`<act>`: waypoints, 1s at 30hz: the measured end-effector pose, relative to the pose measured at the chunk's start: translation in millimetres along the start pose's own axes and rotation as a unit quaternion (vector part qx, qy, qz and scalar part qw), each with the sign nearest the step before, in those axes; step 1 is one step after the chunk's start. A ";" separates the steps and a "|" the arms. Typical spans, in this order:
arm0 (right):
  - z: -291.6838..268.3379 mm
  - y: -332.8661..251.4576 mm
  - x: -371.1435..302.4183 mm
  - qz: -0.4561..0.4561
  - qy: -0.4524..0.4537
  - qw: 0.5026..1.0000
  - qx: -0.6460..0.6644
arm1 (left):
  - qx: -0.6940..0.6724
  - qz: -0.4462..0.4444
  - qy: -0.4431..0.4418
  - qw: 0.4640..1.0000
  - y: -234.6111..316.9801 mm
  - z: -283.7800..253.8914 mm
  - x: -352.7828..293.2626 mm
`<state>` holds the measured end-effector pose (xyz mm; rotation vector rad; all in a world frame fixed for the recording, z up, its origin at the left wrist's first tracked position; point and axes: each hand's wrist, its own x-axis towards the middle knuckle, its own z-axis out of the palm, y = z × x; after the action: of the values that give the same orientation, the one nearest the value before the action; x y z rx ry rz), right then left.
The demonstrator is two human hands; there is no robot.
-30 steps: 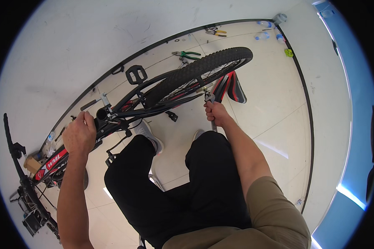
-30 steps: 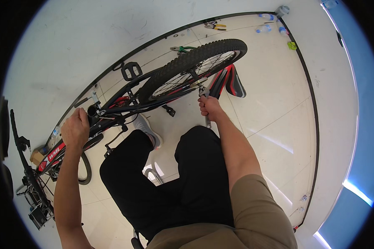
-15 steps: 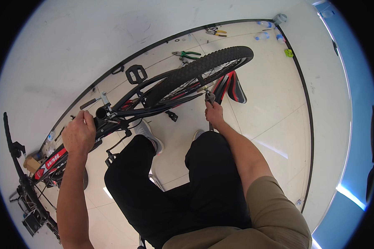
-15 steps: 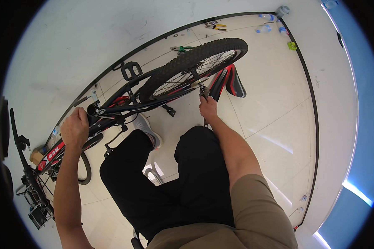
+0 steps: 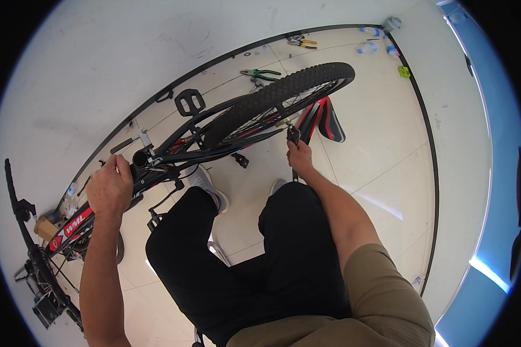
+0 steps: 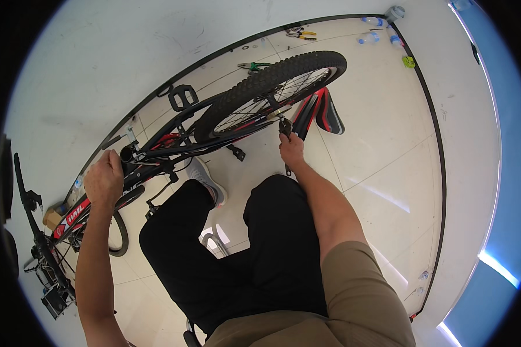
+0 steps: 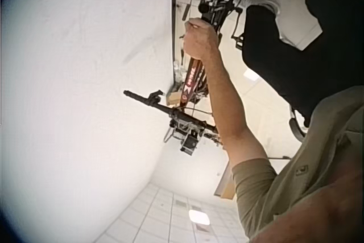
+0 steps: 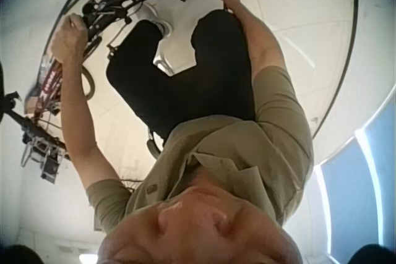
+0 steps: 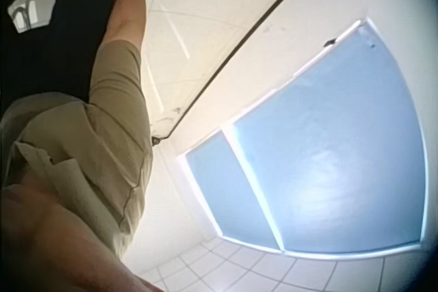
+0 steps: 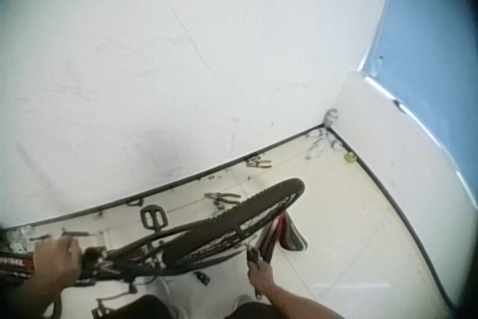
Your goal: The person sits on a chair and uses a wrench to loosen and remove a bolt from the bicycle seat post. They then use pliers to adjust a small metal component. Finally, they use the wrench to loosen the rear wheel axle nuts and remove the rear wheel from the frame.
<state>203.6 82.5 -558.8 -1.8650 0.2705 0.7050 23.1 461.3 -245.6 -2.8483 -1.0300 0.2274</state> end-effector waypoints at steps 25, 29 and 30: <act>-18.0 22.3 14.7 -0.100 0.056 0.973 -0.200 | -0.009 0.007 0.000 1.000 8.5 -0.9 3.5; -9.4 4.4 -8.0 -0.082 0.010 0.988 -0.132 | -0.003 -0.006 0.000 1.000 -0.1 -0.6 -1.9; -5.3 -20.5 -27.0 0.013 -0.034 0.999 -0.031 | -0.007 -0.010 0.003 1.000 -2.9 -1.8 -4.5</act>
<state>194.0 82.1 -525.9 -1.8955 0.2315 0.8006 18.2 460.6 -243.0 -2.8476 -1.0636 0.2111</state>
